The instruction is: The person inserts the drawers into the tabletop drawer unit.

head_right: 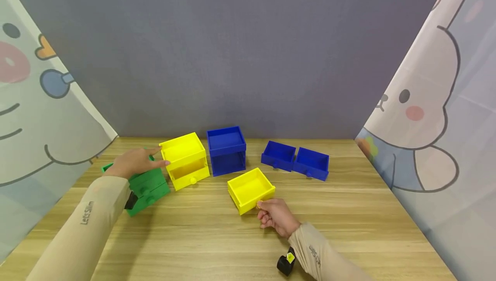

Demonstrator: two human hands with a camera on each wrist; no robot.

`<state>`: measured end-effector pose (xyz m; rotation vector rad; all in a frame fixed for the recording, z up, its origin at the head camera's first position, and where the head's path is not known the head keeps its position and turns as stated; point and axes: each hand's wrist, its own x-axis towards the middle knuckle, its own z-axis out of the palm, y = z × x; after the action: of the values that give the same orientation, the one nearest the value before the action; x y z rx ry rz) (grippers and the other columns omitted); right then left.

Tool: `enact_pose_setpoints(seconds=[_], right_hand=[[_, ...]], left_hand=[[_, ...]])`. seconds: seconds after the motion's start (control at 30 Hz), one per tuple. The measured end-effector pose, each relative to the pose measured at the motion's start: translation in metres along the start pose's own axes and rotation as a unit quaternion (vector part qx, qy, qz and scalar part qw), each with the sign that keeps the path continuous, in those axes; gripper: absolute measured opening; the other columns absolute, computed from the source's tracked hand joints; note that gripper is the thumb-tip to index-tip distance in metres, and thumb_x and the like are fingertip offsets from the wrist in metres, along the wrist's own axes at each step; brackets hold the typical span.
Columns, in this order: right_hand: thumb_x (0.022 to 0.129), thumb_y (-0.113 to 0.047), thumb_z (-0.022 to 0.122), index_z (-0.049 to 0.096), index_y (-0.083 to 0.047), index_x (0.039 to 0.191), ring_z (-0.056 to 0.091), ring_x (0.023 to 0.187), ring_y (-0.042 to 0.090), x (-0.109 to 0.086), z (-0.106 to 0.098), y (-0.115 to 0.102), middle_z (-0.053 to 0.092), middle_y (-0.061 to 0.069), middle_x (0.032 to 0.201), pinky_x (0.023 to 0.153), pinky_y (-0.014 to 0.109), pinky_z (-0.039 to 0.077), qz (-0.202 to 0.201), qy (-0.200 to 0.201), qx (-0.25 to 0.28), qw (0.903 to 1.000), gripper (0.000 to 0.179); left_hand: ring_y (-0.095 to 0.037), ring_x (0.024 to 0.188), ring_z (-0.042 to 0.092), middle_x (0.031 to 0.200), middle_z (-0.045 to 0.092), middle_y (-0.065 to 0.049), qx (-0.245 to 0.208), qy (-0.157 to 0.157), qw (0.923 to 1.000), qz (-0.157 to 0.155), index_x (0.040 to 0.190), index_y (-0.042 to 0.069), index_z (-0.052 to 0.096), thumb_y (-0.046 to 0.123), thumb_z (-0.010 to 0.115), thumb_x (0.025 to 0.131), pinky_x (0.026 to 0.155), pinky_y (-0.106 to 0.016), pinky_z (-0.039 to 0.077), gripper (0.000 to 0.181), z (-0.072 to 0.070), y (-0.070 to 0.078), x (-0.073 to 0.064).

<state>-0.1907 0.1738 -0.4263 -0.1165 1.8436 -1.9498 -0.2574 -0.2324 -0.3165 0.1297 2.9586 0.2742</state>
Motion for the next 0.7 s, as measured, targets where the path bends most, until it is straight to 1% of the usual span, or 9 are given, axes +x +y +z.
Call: enact_pose_setpoints(seconds=[0.17, 0.3, 0.37, 0.4, 0.47, 0.53, 0.6, 0.67, 0.7], right_hand=[[0.099, -0.011, 0.049, 0.061, 0.006, 0.095, 0.05, 0.047, 0.001, 0.008, 0.015, -0.005, 0.058, -0.003, 0.063, 0.05, 0.019, 0.05, -0.005, -0.005, -0.003, 1.0, 0.021], [0.099, -0.01, 0.049, 0.061, 0.008, 0.095, 0.05, 0.047, 0.001, 0.014, 0.027, -0.006, 0.058, -0.003, 0.062, 0.05, 0.019, 0.05, -0.007, -0.012, -0.003, 0.9999, 0.022], [0.098, -0.01, 0.05, 0.061, 0.008, 0.095, 0.05, 0.047, 0.001, 0.016, 0.032, -0.006, 0.058, -0.004, 0.062, 0.05, 0.019, 0.05, -0.008, -0.014, -0.001, 0.9999, 0.021], [0.098, -0.01, 0.05, 0.061, 0.008, 0.095, 0.05, 0.046, 0.001, 0.017, 0.035, -0.006, 0.058, -0.004, 0.061, 0.05, 0.019, 0.05, -0.009, -0.016, 0.0, 0.9998, 0.021], [0.097, -0.01, 0.05, 0.061, 0.007, 0.093, 0.05, 0.046, 0.001, 0.019, 0.039, -0.006, 0.058, -0.003, 0.061, 0.05, 0.019, 0.05, -0.011, -0.018, 0.001, 0.9998, 0.02], [0.097, -0.009, 0.05, 0.06, 0.007, 0.091, 0.05, 0.046, 0.002, 0.021, 0.043, -0.005, 0.057, -0.003, 0.061, 0.049, 0.02, 0.05, -0.012, -0.021, 0.002, 0.9997, 0.02], [0.097, -0.009, 0.049, 0.059, 0.007, 0.091, 0.049, 0.046, 0.002, 0.023, 0.049, -0.005, 0.057, -0.002, 0.061, 0.049, 0.02, 0.05, -0.014, -0.023, 0.0, 0.9997, 0.02], [0.097, -0.009, 0.049, 0.059, 0.009, 0.093, 0.049, 0.046, 0.002, 0.027, 0.055, -0.004, 0.057, -0.002, 0.061, 0.05, 0.02, 0.05, -0.016, -0.025, -0.001, 0.9995, 0.021], [0.097, -0.009, 0.049, 0.059, 0.01, 0.093, 0.049, 0.046, 0.002, 0.03, 0.059, -0.004, 0.057, -0.002, 0.061, 0.05, 0.02, 0.05, -0.019, -0.028, -0.002, 0.9994, 0.022]], left_hand=[[-0.037, 0.09, 0.062, 0.137, 0.045, -0.031, 0.001, -0.002, 0.9999, -0.01, 0.15, 0.01, 0.033, 0.079, 0.046, 0.08, 0.043, -0.03, 0.03, 0.1, -0.003, -0.002, -0.002], [-0.03, 0.079, 0.06, 0.136, 0.047, -0.031, 0.003, 0.001, 0.9999, -0.015, 0.15, 0.011, 0.033, 0.079, 0.045, 0.08, 0.043, -0.029, 0.029, 0.098, -0.003, -0.003, -0.004], [-0.023, 0.064, 0.054, 0.122, 0.058, -0.028, 0.004, 0.002, 0.9998, -0.017, 0.15, 0.011, 0.033, 0.078, 0.045, 0.081, 0.043, -0.028, 0.026, 0.097, -0.003, -0.002, -0.005], [-0.019, 0.057, 0.047, 0.112, 0.063, -0.026, 0.004, 0.001, 0.9998, -0.017, 0.15, 0.011, 0.032, 0.077, 0.045, 0.082, 0.043, -0.027, 0.025, 0.096, -0.003, -0.001, -0.005], [-0.016, 0.051, 0.04, 0.1, 0.066, -0.022, 0.009, 0.004, 0.9999, -0.013, 0.15, 0.01, 0.033, 0.076, 0.045, 0.083, 0.042, -0.026, 0.025, 0.094, -0.001, 0.001, -0.005], [-0.015, 0.05, 0.039, 0.101, 0.066, -0.022, 0.014, 0.003, 0.9999, -0.008, 0.15, 0.01, 0.032, 0.075, 0.044, 0.085, 0.042, -0.026, 0.027, 0.093, 0.001, 0.004, -0.005], [-0.017, 0.054, 0.048, 0.118, 0.061, -0.026, 0.017, 0.001, 0.9999, -0.002, 0.15, 0.01, 0.032, 0.074, 0.044, 0.086, 0.042, -0.026, 0.029, 0.092, 0.002, 0.006, -0.005], [-0.022, 0.066, 0.058, 0.134, 0.05, -0.028, 0.018, 0.001, 0.9998, -0.004, 0.151, 0.01, 0.032, 0.073, 0.043, 0.086, 0.043, -0.027, 0.031, 0.091, 0.003, 0.005, -0.004], [-0.026, 0.074, 0.062, 0.137, 0.047, -0.029, 0.016, 0.0, 0.9999, -0.007, 0.151, 0.01, 0.031, 0.073, 0.043, 0.086, 0.043, -0.028, 0.033, 0.091, 0.003, 0.005, -0.005]])
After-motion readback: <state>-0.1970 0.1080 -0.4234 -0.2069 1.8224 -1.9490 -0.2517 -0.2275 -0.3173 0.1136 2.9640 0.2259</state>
